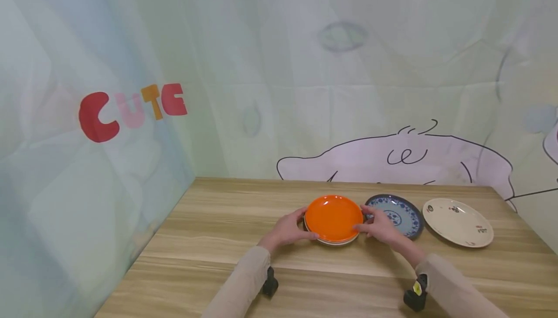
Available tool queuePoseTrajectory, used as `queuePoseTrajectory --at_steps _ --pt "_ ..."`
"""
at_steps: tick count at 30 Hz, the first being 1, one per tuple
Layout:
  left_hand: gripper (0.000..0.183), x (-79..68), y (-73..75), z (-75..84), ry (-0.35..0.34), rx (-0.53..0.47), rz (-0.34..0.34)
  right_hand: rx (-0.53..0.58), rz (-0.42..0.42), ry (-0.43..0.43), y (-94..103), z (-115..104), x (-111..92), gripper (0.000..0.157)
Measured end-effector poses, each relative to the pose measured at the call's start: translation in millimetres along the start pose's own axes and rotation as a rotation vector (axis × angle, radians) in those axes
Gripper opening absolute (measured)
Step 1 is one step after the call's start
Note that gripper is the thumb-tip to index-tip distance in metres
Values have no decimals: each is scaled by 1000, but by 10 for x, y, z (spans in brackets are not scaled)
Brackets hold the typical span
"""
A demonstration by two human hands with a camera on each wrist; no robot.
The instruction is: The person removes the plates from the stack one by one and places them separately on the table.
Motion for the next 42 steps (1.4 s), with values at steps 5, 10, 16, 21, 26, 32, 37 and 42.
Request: queuePoseTrajectory --at_steps 5,10,16,21,26,32,37,42 --pt "89 5 -1 1 -3 2 4 -5 18 4 -3 8 16 73" --pt "89 4 -4 -3 -11 2 8 -10 18 -7 -10 9 18 69" --pt "90 10 -9 -17 -16 16 6 2 16 -14 -18 0 18 67" --pt "91 13 1 -12 -18 35 6 30 8 -20 -17 -11 7 64" --pt "90 15 -2 -21 -21 50 5 60 -3 -20 -11 8 14 63" --pt "90 14 -4 -25 -11 38 7 98 -32 -31 11 37 15 64" --pt "88 17 -4 -11 -12 48 5 118 -65 -44 50 49 -12 64" --pt "86 11 1 -3 -21 69 6 152 -90 -49 78 59 -24 63"
Point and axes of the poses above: each hand's wrist, its own x-axis towards the middle knuckle, its own y-axis out of the back of the hand, z = x × y, the point moved 3 cm from there along x, towards the middle knuckle, and after that the axes turned 15 degrees about -y, right-handed, at the moved point
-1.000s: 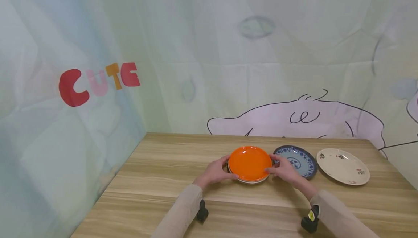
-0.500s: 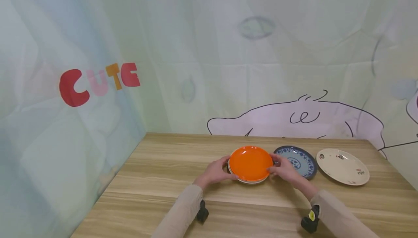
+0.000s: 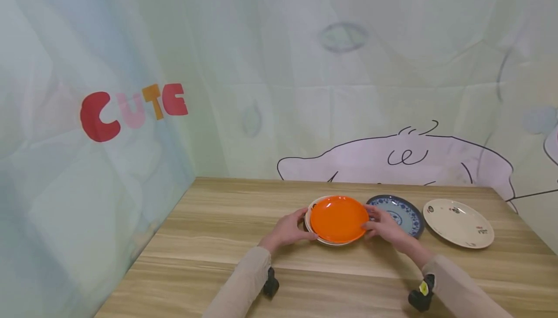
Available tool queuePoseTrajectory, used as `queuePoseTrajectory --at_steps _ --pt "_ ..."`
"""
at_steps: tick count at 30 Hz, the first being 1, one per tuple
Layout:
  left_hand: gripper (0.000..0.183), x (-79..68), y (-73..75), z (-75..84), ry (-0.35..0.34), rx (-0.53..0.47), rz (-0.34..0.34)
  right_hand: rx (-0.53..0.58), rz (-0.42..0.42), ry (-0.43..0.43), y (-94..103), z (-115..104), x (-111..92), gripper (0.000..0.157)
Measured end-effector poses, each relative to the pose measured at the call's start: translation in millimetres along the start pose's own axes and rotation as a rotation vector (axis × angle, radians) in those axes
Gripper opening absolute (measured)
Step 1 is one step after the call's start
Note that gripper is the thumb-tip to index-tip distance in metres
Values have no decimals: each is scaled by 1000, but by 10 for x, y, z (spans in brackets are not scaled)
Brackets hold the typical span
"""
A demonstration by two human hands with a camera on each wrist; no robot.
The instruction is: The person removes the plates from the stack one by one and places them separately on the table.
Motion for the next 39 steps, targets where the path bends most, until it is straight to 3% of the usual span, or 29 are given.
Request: queuePoseTrajectory --at_steps 7,17,39 --pt "86 0 8 16 -9 -1 3 15 -43 27 53 0 -34 63" --pt "86 3 4 13 1 2 -7 7 -21 9 83 22 -58 62" --pt "85 4 1 -12 -18 5 7 162 1 -22 34 37 -154 60"
Point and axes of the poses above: each hand's wrist, its own x-axis towards the middle knuckle, its own y-axis out of the back of the hand, z = x × y, the point moved 3 cm from there along x, towards the middle knuckle, and after that the axes turned 15 degrees about -y, right-handed, at the moved point
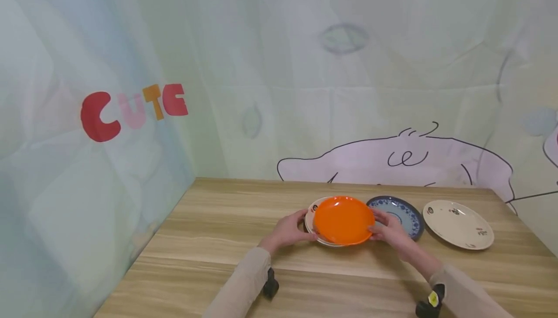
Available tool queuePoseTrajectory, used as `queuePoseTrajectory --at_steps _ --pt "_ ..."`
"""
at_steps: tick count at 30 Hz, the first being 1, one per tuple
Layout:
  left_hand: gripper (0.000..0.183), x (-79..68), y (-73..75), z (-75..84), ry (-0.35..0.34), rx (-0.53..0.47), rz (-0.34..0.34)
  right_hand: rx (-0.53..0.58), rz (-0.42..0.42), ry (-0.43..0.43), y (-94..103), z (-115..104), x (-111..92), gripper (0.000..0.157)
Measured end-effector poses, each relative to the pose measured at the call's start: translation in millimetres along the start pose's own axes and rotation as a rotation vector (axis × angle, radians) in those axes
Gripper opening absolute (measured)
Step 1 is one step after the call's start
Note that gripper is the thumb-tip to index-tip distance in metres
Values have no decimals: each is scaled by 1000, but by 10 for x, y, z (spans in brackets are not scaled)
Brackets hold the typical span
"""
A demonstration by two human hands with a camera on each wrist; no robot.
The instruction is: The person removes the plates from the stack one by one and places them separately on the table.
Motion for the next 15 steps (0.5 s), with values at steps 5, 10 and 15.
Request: queuePoseTrajectory --at_steps 5,10,15 --pt "84 6 4 9 1 -6 6 29 0 10 57 -4 -40 59" --pt "83 11 -3 7 -4 4 8 53 -2 26 130 5 -99 61" --pt "83 18 -9 5 3 18 8 62 13 53 221 9 -175 60"
Point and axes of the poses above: each hand's wrist, its own x-axis towards the middle knuckle, its own y-axis out of the back of the hand, z = x × y, the point moved 3 cm from there along x, towards the middle knuckle, and after that the axes turned 15 degrees about -y, right-handed, at the moved point
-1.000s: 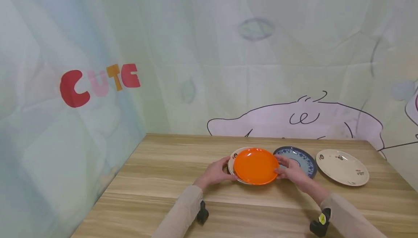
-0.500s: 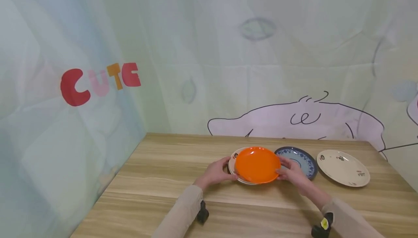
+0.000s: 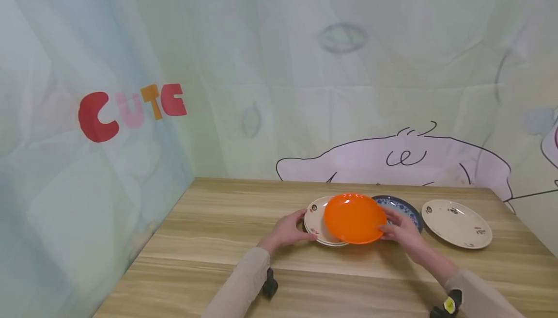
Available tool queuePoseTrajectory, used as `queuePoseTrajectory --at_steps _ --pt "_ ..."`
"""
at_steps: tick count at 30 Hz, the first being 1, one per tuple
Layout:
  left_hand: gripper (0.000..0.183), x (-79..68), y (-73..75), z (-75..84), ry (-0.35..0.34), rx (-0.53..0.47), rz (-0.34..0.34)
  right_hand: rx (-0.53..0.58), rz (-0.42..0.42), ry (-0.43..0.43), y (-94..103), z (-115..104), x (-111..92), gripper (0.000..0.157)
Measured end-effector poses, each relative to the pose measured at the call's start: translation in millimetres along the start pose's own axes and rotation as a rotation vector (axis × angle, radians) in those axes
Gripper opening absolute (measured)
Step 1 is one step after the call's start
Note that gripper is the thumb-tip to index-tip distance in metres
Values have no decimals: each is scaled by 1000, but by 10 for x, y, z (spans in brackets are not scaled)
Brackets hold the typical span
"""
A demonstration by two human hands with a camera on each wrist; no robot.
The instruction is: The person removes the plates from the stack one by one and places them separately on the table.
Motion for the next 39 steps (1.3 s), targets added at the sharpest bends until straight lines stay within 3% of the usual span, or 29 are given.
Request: queuePoseTrajectory --at_steps 17,32,39 --pt "86 15 10 2 11 -3 3 4 132 -91 203 69 -333 63" --pt "86 -3 19 18 0 13 -5 75 142 -144 346 170 -544 66" --pt "86 -16 12 26 10 -1 -5 85 153 -130 540 280 -589 72"
Point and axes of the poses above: each hand's wrist, its own x-axis towards the middle knuckle, its own y-axis out of the back of the hand, z = x × y, the point moved 3 cm from there along x, towards the middle knuckle, and after that the axes turned 15 degrees about -y, right-handed, at the moved point
